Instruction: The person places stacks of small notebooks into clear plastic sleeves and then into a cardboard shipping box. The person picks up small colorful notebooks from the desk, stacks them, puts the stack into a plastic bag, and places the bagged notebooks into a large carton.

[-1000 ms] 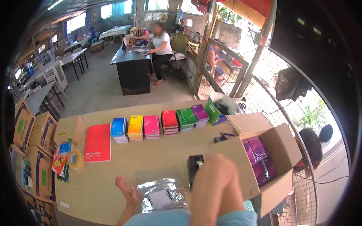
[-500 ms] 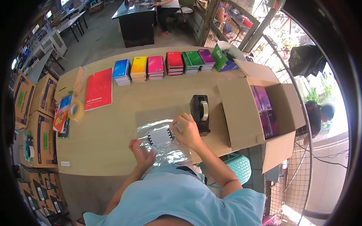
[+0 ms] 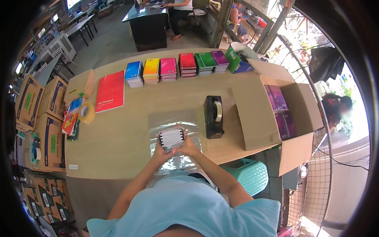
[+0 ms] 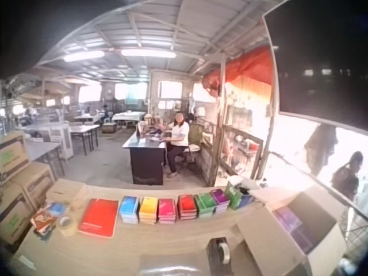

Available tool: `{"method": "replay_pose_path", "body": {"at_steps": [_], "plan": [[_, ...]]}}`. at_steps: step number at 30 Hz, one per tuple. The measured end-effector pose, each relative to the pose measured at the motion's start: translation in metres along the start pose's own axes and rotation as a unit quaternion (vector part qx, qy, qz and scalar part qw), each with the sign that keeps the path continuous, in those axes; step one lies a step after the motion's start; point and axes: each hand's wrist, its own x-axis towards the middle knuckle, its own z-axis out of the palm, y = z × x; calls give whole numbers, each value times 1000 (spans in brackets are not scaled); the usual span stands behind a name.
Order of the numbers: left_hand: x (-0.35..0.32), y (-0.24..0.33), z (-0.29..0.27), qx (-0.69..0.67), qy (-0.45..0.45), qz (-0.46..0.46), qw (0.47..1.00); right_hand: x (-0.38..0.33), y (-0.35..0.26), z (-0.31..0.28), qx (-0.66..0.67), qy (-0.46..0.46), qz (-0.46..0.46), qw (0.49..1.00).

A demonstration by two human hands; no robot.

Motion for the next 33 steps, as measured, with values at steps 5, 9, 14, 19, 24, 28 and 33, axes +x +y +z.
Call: {"method": "replay_pose_path", "body": {"at_steps": [5,9,14,19,24,28,33], "plan": [[2,7,12,-8,65,-11,998,-9,11,5,6,98,41,994],[1,4,16,-20,92,8,995,-8,7,7,21,76,30,996],[-12,27,30,88,222,-5,971,-19,-28,-23,-224,95,-114,963],[-37,46,14,257,247,92,930,-7,-172,2,-593,-55,-159,788],[-32,67,-4,360,104,169,912,14,-181,5,-743,-256,-60,616],[-29,74,-20,319,84,161,930,29,-151,-16,-735,-241,-125,621],[-13,93,-50,448,-69,228,861,48,-150,-20,-651,-293,-123,689]]}}
